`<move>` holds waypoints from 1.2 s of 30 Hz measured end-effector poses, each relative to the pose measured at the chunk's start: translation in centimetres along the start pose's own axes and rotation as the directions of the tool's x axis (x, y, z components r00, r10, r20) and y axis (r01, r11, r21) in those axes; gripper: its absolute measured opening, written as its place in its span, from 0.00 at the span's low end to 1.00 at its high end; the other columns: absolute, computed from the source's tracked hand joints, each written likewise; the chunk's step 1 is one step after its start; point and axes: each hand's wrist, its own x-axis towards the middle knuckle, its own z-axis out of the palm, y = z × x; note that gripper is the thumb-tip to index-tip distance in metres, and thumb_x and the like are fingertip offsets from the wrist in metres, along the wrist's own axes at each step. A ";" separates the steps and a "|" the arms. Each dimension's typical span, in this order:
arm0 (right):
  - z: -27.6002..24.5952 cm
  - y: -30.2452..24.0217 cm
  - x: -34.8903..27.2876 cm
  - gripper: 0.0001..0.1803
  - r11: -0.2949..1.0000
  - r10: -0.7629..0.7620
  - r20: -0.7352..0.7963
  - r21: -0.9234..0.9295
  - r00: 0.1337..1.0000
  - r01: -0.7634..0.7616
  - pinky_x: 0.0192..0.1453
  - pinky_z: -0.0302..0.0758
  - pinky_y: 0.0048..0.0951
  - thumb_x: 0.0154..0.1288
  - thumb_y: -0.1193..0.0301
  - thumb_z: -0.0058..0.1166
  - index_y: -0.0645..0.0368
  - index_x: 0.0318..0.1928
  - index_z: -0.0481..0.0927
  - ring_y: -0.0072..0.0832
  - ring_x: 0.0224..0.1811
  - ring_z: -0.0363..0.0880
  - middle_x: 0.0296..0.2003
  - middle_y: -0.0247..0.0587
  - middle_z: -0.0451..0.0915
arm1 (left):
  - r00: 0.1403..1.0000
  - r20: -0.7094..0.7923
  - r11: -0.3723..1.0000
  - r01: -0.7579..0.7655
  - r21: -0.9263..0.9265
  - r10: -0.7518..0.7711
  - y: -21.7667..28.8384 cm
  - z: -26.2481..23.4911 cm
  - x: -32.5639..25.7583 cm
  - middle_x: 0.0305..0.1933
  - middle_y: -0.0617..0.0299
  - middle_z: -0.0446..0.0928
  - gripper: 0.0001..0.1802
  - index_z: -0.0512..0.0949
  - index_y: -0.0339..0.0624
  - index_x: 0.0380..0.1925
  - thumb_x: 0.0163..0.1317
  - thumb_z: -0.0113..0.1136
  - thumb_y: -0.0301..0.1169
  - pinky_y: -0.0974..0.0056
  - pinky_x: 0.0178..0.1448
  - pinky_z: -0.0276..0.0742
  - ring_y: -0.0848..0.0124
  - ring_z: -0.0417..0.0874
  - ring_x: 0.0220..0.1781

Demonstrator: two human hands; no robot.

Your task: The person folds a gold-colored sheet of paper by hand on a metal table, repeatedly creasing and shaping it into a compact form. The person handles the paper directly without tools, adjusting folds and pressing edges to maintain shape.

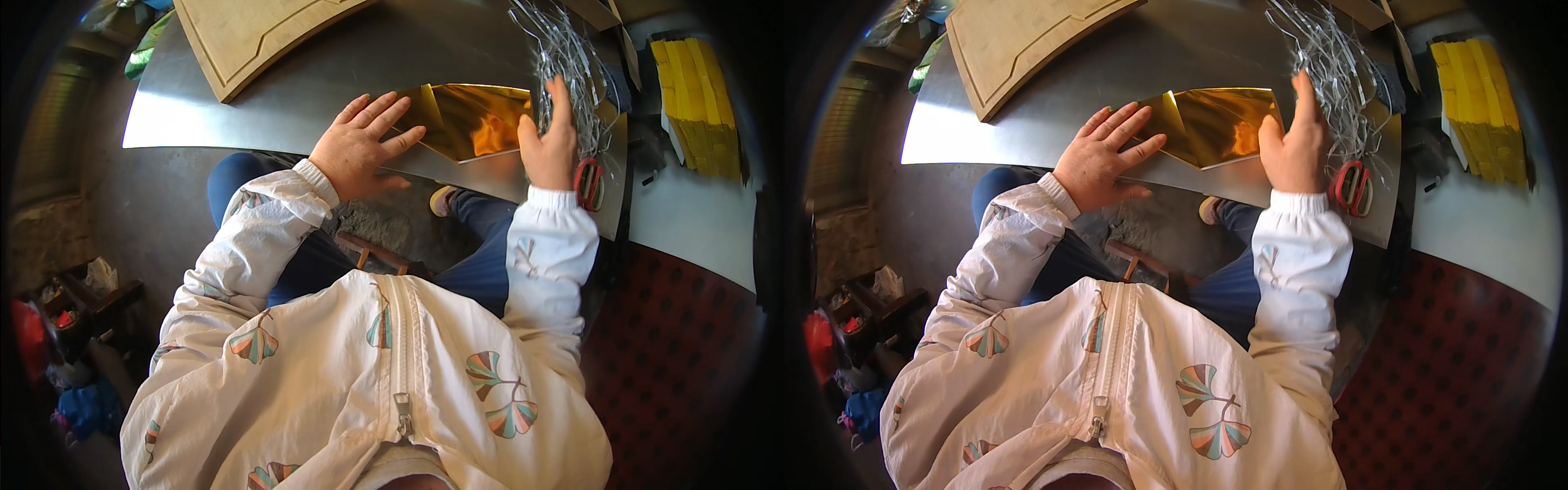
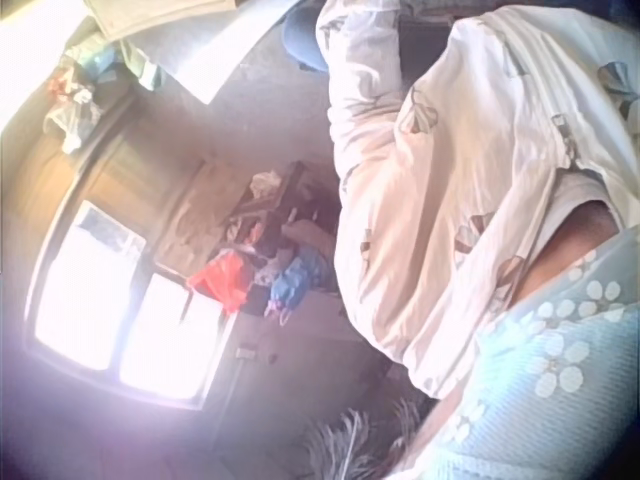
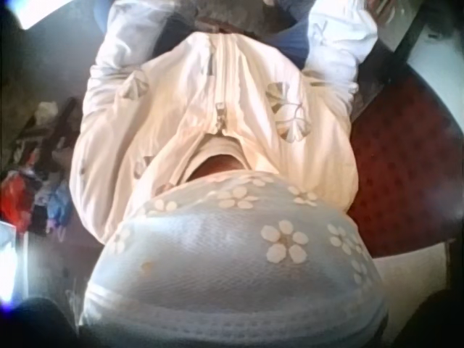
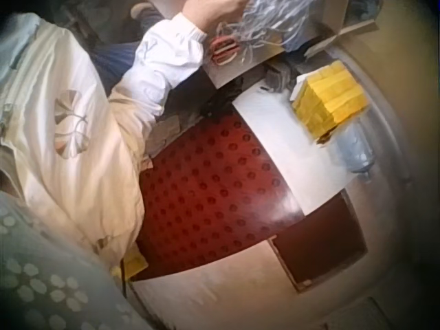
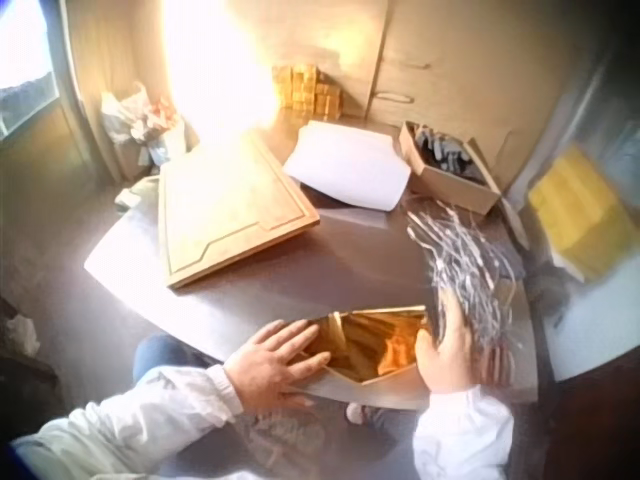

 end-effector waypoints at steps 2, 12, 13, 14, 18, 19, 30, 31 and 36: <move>-0.1 0.7 0.8 0.25 0.928 0.201 0.353 0.229 0.914 -0.293 0.63 0.72 0.39 0.58 0.79 0.51 0.62 0.59 0.76 0.46 0.54 0.81 0.51 0.52 0.83 | 0.999 -0.010 0.999 -0.048 0.006 0.048 -0.4 -0.1 -0.9 0.77 0.53 0.57 0.45 0.67 0.62 0.70 0.50 0.72 0.52 0.45 0.80 0.51 0.55 0.56 0.79; -1.5 -3.7 -8.0 0.23 0.881 -0.372 0.470 -0.091 0.800 0.463 0.67 0.67 0.48 0.50 0.68 0.70 0.55 0.50 0.83 0.33 0.47 0.79 0.53 0.37 0.82 | 0.939 -0.341 0.995 -0.025 0.096 0.056 0.7 -0.5 -3.9 0.51 0.64 0.83 0.14 0.84 0.50 0.44 0.57 0.65 0.27 0.53 0.67 0.71 0.66 0.81 0.58; -1.6 -4.0 -8.0 0.21 0.885 -0.388 0.434 -0.071 0.813 0.460 0.67 0.67 0.48 0.51 0.69 0.69 0.55 0.48 0.83 0.33 0.46 0.79 0.50 0.36 0.83 | 0.941 -0.333 0.996 -0.035 0.078 0.059 0.9 -1.2 -3.7 0.49 0.62 0.83 0.12 0.84 0.48 0.44 0.58 0.65 0.28 0.54 0.64 0.74 0.64 0.82 0.56; -1.8 -4.2 -7.5 0.19 0.879 -0.416 0.392 -0.057 0.821 0.473 0.67 0.67 0.49 0.51 0.71 0.68 0.55 0.47 0.84 0.33 0.44 0.80 0.48 0.34 0.84 | 0.948 -0.315 0.997 -0.033 0.065 0.052 1.0 -2.2 -3.5 0.47 0.59 0.84 0.12 0.84 0.46 0.44 0.59 0.66 0.29 0.55 0.60 0.76 0.63 0.84 0.53; -4.4 -4.4 -4.6 0.05 0.945 -0.006 0.570 0.272 0.822 -0.181 0.43 0.72 0.24 0.67 0.72 0.61 0.61 0.38 0.81 0.22 0.27 0.74 0.29 0.33 0.81 | 0.956 -0.246 0.857 0.011 -0.515 -0.160 0.4 -6.4 -2.0 0.37 0.53 0.84 0.11 0.82 0.36 0.44 0.64 0.64 0.28 0.61 0.44 0.81 0.60 0.86 0.38; -4.5 -4.1 -3.0 0.09 0.869 0.055 0.711 0.312 0.701 -0.384 0.31 0.65 0.19 0.71 0.70 0.57 0.64 0.37 0.80 0.15 0.25 0.69 0.25 0.28 0.77 | 0.974 -0.067 0.821 0.143 -0.553 -0.215 -0.5 -7.4 -1.3 0.37 0.53 0.84 0.11 0.82 0.35 0.44 0.65 0.63 0.29 0.62 0.45 0.81 0.62 0.85 0.38; 2.5 -3.2 -3.7 0.17 0.957 0.247 0.485 -0.256 0.839 -0.134 0.48 0.77 0.41 0.61 0.63 0.62 0.60 0.46 0.80 0.46 0.44 0.81 0.47 0.49 0.81 | 0.965 -0.248 0.995 -0.091 -0.037 0.079 -2.9 -2.0 2.2 0.50 0.59 0.81 0.19 0.83 0.46 0.46 0.55 0.70 0.40 0.54 0.60 0.75 0.59 0.79 0.56; 2.4 -3.3 -3.8 0.17 0.968 0.203 0.455 -0.227 0.867 -0.108 0.51 0.76 0.41 0.62 0.63 0.62 0.60 0.47 0.80 0.45 0.46 0.81 0.50 0.48 0.80 | 0.973 -0.206 0.983 -0.133 -0.126 0.105 -2.3 -1.7 1.6 0.50 0.59 0.81 0.22 0.83 0.46 0.47 0.53 0.72 0.41 0.54 0.61 0.74 0.58 0.79 0.56; 1.8 -4.9 -4.7 0.22 0.924 -0.298 0.440 -0.089 0.847 0.372 0.68 0.62 0.48 0.60 0.64 0.64 0.57 0.53 0.80 0.34 0.50 0.79 0.57 0.38 0.79 | 0.971 -0.207 0.963 -0.164 -0.213 0.120 -0.3 -0.9 -0.3 0.52 0.58 0.80 0.24 0.83 0.44 0.46 0.50 0.75 0.41 0.53 0.64 0.72 0.56 0.78 0.57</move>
